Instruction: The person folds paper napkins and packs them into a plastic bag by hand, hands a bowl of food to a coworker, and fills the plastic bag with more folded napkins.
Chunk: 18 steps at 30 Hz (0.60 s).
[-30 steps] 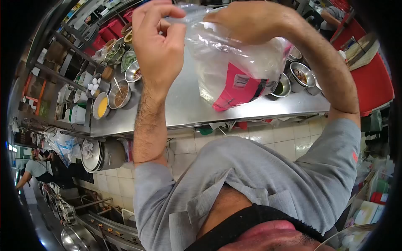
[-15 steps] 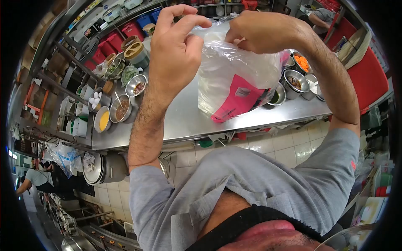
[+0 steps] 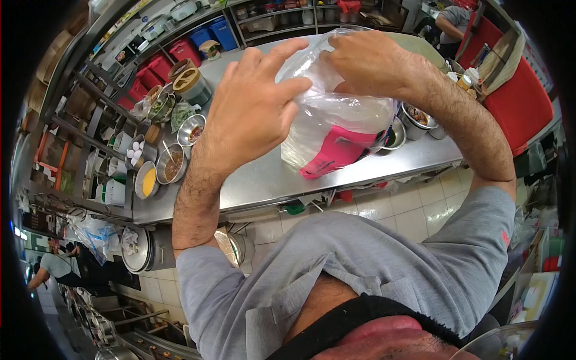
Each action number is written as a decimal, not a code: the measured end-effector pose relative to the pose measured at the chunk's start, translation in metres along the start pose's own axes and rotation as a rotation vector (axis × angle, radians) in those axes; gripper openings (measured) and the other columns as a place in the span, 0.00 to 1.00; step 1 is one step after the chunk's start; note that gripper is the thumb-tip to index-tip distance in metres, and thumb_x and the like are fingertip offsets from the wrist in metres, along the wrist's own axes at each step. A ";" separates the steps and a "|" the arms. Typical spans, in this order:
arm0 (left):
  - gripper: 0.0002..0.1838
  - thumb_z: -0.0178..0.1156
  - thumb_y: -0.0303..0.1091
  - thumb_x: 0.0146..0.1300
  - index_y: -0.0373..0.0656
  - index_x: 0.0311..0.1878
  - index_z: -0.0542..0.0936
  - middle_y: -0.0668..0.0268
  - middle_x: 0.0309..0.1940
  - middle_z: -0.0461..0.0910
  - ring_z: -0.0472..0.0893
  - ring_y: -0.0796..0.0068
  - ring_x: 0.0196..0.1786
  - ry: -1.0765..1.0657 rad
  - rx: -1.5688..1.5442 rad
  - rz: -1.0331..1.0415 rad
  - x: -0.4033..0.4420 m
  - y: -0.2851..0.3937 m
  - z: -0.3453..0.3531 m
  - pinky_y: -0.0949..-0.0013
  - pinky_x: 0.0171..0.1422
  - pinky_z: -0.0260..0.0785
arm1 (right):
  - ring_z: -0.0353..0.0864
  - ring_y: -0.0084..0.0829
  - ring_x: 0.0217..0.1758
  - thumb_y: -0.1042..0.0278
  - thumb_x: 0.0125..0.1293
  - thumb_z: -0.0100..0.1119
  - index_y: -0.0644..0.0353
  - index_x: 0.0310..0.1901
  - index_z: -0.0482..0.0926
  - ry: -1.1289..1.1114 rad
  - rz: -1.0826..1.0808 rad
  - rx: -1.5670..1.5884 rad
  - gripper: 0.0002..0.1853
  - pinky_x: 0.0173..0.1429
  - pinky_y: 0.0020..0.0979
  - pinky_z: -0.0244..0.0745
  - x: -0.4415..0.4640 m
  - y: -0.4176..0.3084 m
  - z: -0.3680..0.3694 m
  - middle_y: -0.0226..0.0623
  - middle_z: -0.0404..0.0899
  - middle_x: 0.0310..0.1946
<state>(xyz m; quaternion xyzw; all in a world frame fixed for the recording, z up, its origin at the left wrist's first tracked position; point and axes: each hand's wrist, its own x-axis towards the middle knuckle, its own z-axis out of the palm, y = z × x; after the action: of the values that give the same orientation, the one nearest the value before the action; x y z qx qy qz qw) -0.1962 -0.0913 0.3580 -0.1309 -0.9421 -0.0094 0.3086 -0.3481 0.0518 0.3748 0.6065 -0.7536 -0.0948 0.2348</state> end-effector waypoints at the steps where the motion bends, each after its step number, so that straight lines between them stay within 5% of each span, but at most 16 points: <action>1: 0.15 0.54 0.21 0.46 0.46 0.37 0.81 0.68 0.58 0.67 0.69 0.63 0.51 -0.001 0.000 0.001 0.000 -0.002 0.000 0.64 0.55 0.64 | 0.82 0.40 0.36 0.66 0.50 0.64 0.61 0.33 0.81 0.000 0.001 0.001 0.10 0.41 0.36 0.78 -0.002 0.002 -0.001 0.43 0.80 0.31; 7: 0.10 0.57 0.22 0.44 0.45 0.32 0.80 0.67 0.59 0.66 0.61 0.59 0.60 0.024 -0.038 0.112 -0.006 -0.014 0.005 0.59 0.64 0.54 | 0.76 0.42 0.44 0.79 0.50 0.58 0.60 0.42 0.76 0.025 -0.075 0.184 0.15 0.44 0.38 0.72 -0.006 0.012 -0.017 0.41 0.74 0.40; 13: 0.14 0.58 0.22 0.44 0.47 0.36 0.80 0.68 0.60 0.64 0.60 0.59 0.60 0.023 0.065 0.100 -0.006 -0.015 0.002 0.58 0.64 0.52 | 0.73 0.37 0.43 0.80 0.52 0.56 0.60 0.41 0.76 0.464 -0.265 -0.065 0.13 0.45 0.35 0.69 -0.019 0.014 -0.017 0.36 0.68 0.34; 15: 0.16 0.58 0.22 0.44 0.50 0.38 0.80 0.69 0.61 0.62 0.60 0.61 0.60 0.041 0.121 0.122 -0.004 -0.016 0.003 0.58 0.61 0.54 | 0.72 0.36 0.45 0.79 0.53 0.55 0.57 0.45 0.77 0.514 0.022 0.078 0.16 0.48 0.33 0.69 -0.026 0.002 -0.020 0.36 0.68 0.35; 16: 0.16 0.58 0.22 0.44 0.50 0.38 0.80 0.69 0.61 0.62 0.60 0.61 0.60 0.039 0.120 0.118 -0.002 -0.016 0.003 0.58 0.61 0.54 | 0.72 0.38 0.44 0.75 0.56 0.54 0.56 0.48 0.76 0.308 0.218 0.181 0.16 0.49 0.34 0.69 -0.032 -0.006 -0.026 0.39 0.70 0.37; 18: 0.17 0.57 0.21 0.45 0.51 0.40 0.81 0.71 0.56 0.67 0.63 0.66 0.58 -0.004 0.175 0.186 0.004 -0.012 -0.002 0.58 0.59 0.55 | 0.73 0.37 0.43 0.74 0.57 0.53 0.57 0.48 0.76 0.326 0.227 0.264 0.16 0.48 0.32 0.69 -0.033 0.011 -0.010 0.41 0.72 0.38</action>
<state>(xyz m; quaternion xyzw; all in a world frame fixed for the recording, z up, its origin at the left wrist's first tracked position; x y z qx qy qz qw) -0.2017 -0.1024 0.3628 -0.1903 -0.9237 0.1016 0.3166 -0.3480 0.0872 0.3801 0.5508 -0.7749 0.1306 0.2814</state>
